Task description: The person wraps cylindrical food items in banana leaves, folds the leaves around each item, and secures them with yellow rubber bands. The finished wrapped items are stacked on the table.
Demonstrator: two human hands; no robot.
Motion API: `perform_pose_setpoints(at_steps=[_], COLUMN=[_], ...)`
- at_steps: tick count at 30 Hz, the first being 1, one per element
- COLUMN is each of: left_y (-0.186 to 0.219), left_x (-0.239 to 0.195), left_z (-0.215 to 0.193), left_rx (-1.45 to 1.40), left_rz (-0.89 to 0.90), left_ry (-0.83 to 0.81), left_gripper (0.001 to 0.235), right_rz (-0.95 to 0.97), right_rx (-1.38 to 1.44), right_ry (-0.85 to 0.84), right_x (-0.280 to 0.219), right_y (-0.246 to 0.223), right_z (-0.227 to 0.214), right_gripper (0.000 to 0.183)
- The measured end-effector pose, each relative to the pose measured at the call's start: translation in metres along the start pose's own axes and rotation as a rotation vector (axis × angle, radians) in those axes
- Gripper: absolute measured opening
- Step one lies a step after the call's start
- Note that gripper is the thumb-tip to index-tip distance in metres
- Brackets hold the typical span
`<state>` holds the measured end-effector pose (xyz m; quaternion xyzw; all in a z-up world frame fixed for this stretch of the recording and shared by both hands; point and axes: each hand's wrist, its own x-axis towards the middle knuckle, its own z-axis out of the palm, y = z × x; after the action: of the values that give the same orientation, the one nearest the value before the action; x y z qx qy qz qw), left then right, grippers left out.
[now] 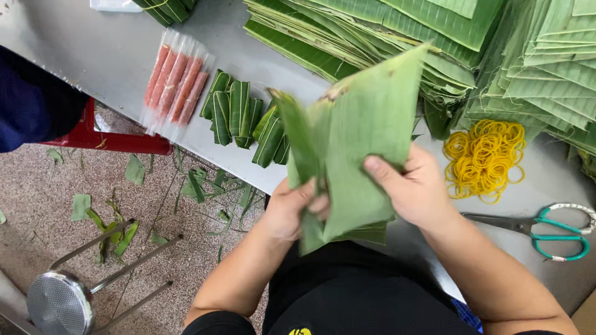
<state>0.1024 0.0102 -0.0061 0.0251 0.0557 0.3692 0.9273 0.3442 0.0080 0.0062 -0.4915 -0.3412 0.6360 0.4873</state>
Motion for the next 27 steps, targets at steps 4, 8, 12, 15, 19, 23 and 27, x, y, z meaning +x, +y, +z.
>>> perform_pose_setpoints(at_steps=[4,8,12,15,19,23,27], left_y=[0.027,0.022,-0.025,-0.032,-0.004,-0.004,-0.025], left_x=[0.004,0.018,0.033,0.038,0.043,0.042,0.031], left_z=[0.005,0.009,0.006,0.002,0.006,0.02,0.021], left_rx=[-0.061,0.345,0.701,1.028,0.473,0.297,0.258], left_rz=[0.27,0.315,0.321,0.333,0.351,0.266,0.163], left_ry=[-0.062,0.74,0.525,0.483,0.76,0.497,0.501], left_gripper=[0.03,0.048,0.045,0.041,0.042,0.051,0.047], right_rz=[-0.244,-0.271,-0.319,-0.164,-0.086,-0.461,-0.79], right_rx=[0.16,0.128,-0.348,-0.314,0.865,0.29,-0.889], right_ry=[0.208,0.029,0.044,-0.057,-0.258,-0.183,-0.043], right_x=[0.002,-0.001,-0.002,-0.005,-0.025,-0.025,0.014], right_y=[-0.029,-0.034,0.001,0.016,-0.003,-0.043,-0.051], right_z=[-0.013,-0.003,0.022,0.015,-0.004,0.013,0.056], right_gripper=[0.026,0.023,0.027,0.016,0.041,0.032,0.023])
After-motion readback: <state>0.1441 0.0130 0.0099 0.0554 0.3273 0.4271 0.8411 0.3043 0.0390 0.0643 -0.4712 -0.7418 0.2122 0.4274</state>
